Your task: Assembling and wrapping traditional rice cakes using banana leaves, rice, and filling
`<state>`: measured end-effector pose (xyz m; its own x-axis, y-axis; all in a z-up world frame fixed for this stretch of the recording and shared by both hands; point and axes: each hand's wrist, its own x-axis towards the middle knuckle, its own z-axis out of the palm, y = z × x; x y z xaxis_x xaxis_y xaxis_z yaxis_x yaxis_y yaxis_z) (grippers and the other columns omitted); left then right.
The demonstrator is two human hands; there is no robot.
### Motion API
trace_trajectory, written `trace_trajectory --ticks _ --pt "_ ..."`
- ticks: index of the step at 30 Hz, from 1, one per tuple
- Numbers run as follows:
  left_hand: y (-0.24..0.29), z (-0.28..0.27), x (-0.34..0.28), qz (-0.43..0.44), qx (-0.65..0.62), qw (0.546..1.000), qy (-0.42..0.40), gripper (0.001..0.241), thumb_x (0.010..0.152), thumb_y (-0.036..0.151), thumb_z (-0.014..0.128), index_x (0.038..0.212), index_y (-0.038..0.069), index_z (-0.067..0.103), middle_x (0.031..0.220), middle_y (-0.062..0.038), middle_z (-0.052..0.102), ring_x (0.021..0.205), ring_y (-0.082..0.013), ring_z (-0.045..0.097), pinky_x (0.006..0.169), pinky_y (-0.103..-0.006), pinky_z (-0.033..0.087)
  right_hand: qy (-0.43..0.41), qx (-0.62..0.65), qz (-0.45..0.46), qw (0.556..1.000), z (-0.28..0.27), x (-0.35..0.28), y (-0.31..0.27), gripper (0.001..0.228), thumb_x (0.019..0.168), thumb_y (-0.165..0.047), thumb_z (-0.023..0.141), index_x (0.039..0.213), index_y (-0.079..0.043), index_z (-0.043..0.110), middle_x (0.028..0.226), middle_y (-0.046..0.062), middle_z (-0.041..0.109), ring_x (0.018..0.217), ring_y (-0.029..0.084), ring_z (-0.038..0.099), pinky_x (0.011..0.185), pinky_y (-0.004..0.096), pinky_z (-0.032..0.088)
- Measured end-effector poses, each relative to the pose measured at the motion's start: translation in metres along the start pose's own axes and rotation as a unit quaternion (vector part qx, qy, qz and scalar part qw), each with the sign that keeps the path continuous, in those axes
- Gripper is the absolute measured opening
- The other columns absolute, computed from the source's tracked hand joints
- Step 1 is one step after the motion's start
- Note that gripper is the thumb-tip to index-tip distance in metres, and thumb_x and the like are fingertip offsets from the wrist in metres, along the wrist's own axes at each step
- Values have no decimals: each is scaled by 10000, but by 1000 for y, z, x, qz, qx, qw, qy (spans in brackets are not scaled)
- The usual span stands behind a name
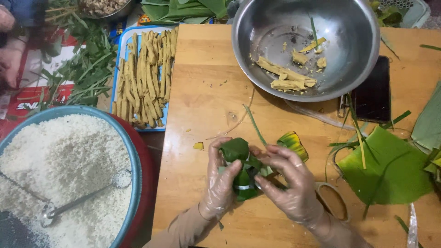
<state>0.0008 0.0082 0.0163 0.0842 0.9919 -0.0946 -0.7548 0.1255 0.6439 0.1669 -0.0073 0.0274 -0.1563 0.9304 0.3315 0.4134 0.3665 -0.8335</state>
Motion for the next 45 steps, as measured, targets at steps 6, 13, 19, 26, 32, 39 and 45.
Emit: trace_trajectory --ticks 6,13,19,26,32,39,45 --pt "2 -2 -1 22 68 997 14 504 904 222 739 1303 132 444 1123 -160 619 948 -233 641 803 -362 566 -24 -50 -69 996 -1 -1 -3 329 858 -295 742 1043 -32 676 1315 265 590 1271 395 610 1079 490 499" --pt "12 0 8 -9 108 992 57 572 820 298 772 1287 140 482 1189 -145 555 969 -270 620 803 -403 558 100 52 137 984 -8 -1 -3 125 944 -108 548 901 -3 600 1305 217 614 1111 316 691 855 399 669" --pt "22 -9 20 -3 -14 997 71 526 820 202 789 1262 173 506 1147 -225 609 937 -361 649 769 -483 584 258 -6 58 964 -32 7 16 95 874 86 552 917 8 521 1241 237 587 1167 348 634 998 394 577" --pt "12 -1 7 -26 212 977 -3 561 895 321 719 1365 111 495 1128 -130 630 1004 -208 626 890 -333 529 25 -240 -208 948 -3 1 7 217 889 -294 743 969 -93 718 906 85 661 859 302 645 747 486 491" --pt "23 -5 10 -85 201 967 -131 1121 851 426 769 1656 204 21 1203 -169 587 1044 -285 616 961 -466 509 -7 -233 -195 953 -3 -7 10 149 888 -212 746 930 -72 717 815 75 639 810 286 617 683 446 467" --pt "5 -11 6 -102 130 969 -182 906 731 27 829 1513 135 384 1543 -120 344 1307 -260 515 1100 -352 459 51 -185 -100 976 -4 -7 16 29 854 -92 706 867 -68 697 822 82 694 705 278 611 644 398 507" --pt "15 -11 2 -143 98 968 -182 873 707 2 787 1473 155 398 1499 -126 361 1313 -306 490 926 -443 585 -35 112 105 987 -18 -1 5 69 846 -44 704 867 -1 754 825 64 654 768 177 625 651 293 528"
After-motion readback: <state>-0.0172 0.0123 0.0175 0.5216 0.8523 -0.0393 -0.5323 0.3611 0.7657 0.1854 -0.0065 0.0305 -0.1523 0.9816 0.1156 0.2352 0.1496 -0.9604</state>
